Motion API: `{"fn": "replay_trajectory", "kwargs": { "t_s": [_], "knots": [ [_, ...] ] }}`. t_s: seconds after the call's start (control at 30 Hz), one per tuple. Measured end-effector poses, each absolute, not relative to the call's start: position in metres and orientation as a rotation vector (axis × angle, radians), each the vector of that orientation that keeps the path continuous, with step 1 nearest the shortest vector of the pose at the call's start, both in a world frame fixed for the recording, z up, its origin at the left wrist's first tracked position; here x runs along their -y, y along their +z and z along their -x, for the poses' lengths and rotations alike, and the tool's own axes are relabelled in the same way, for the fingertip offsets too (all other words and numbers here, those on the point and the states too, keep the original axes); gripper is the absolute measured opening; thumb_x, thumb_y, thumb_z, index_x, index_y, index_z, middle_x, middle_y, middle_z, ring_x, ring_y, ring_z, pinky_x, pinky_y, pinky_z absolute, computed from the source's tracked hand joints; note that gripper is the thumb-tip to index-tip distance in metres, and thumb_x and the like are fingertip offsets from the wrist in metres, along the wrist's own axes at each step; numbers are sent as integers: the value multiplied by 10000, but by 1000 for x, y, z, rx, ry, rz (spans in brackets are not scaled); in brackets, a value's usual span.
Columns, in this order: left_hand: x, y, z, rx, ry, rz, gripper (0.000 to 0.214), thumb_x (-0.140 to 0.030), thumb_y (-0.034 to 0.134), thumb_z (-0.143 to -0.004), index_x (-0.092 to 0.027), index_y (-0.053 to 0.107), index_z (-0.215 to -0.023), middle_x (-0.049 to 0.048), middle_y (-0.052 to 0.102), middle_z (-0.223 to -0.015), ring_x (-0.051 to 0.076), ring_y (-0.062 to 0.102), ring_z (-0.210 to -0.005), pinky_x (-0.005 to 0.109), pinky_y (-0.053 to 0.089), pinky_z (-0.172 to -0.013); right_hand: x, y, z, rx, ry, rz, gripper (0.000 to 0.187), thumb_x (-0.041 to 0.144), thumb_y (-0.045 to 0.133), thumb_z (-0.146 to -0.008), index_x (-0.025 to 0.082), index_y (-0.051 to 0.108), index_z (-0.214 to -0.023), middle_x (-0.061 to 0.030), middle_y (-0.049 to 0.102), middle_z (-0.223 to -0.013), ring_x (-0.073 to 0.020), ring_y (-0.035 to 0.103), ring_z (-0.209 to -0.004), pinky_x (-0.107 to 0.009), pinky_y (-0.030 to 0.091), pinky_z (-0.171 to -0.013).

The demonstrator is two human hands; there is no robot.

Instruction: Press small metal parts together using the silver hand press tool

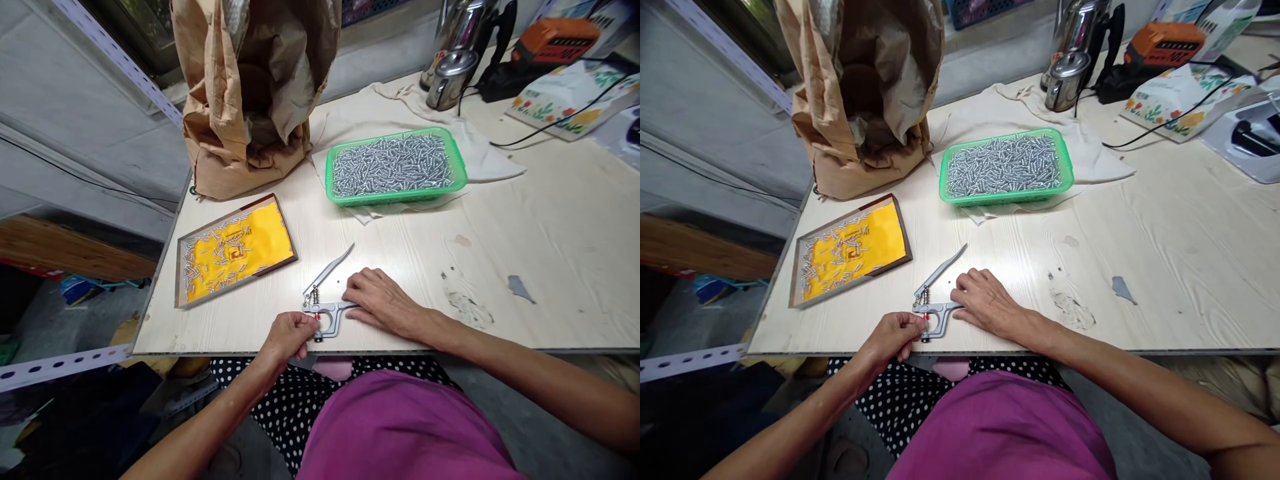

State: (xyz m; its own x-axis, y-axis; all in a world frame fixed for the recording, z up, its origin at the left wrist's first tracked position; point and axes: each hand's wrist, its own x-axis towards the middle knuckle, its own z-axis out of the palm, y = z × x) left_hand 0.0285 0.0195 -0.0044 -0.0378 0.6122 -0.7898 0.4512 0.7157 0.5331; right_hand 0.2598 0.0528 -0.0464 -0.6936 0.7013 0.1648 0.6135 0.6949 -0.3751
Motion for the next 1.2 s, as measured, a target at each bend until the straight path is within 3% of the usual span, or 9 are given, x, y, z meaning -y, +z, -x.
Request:
{"fn": "replay_trajectory", "kwargs": {
  "t_s": [0.13, 0.23, 0.43, 0.7, 0.83, 0.97, 1.07, 1.13, 1.2],
  "knots": [
    [-17, -4, -30, -1644, 184, -809, 273, -378, 728, -712, -130, 620, -745, -76, 536, -480, 35, 390, -277, 169, 239, -314, -72, -39, -272, 2657, 455, 1023, 874, 533, 773, -706, 194, 395, -1417, -188, 320, -1516, -383, 250, -1385, -543, 310, -1048],
    [-13, -4, -31, -1638, 232, -772, 309, -411, 742, -686, -134, 618, -745, -72, 556, -511, 29, 403, -281, 164, 240, -312, -90, -41, -273, 2730, 455, 977, 1024, 617, 799, -602, 200, 375, -1436, -191, 330, -1513, -420, 190, -1412, -588, 240, -1088],
    [-3, -5, -33, -1667, 277, -734, 386, -457, 782, -618, -131, 631, -760, -69, 562, -515, 41, 431, -287, 169, 246, -312, -100, -40, -264, 2751, 373, 968, 859, 650, 721, -655, 134, 505, -1308, -168, 573, -1196, -351, 470, -1131, -552, 320, -1010],
    [5, -13, -31, -1680, 320, -720, 373, -445, 763, -638, -134, 627, -793, -67, 560, -537, 62, 452, -307, 188, 294, -327, -89, -30, -258, 2894, 212, 1060, 732, 638, 795, -558, 144, 609, -1065, -124, 605, -1019, -299, 498, -939, -480, 373, -888],
    [14, -12, -27, -1729, 288, -924, 308, -453, 645, -781, -146, 624, -756, -45, 550, -558, 80, 447, -335, 217, 314, -360, -80, -27, -259, 2886, 205, 1086, 612, 562, 806, -620, 140, 608, -1017, -117, 607, -996, -294, 505, -936, -448, 395, -838],
    [16, -4, -36, -1782, 471, -1677, 232, -363, 546, -899, -178, 679, -943, 49, 664, -843, 178, 636, -741, 291, 499, -670, -70, -22, -261, 2851, 292, 1065, 411, 415, 800, -705, 145, 602, -944, -104, 607, -955, -256, 519, -889, -378, 415, -755],
    [2, -3, -54, -1652, 444, -2159, 411, -300, 653, -852, -210, 574, -1246, 99, 624, -1190, 275, 556, -1094, 407, 476, -917, -62, -19, -260, 2835, 347, 1091, 339, 339, 777, -748, 130, 603, -951, -115, 609, -969, -247, 531, -899, -364, 426, -752],
    [-12, -6, -66, -1530, 333, -2333, 541, -264, 707, -813, -187, 508, -1309, 123, 555, -1319, 304, 485, -1183, 456, 439, -987, -59, -19, -258, 2819, 358, 1109, 302, 317, 744, -785, 118, 604, -964, -126, 611, -972, -247, 538, -906, -367, 431, -766],
    [-25, -11, -74, -1418, 219, -2399, 450, -261, 677, -842, -170, 524, -1256, 123, 563, -1287, 291, 488, -1150, 452, 447, -971, -56, -20, -257, 2804, 371, 1125, 260, 309, 705, -825, 113, 605, -964, -128, 613, -950, -244, 547, -895, -369, 434, -772]
  ]
}}
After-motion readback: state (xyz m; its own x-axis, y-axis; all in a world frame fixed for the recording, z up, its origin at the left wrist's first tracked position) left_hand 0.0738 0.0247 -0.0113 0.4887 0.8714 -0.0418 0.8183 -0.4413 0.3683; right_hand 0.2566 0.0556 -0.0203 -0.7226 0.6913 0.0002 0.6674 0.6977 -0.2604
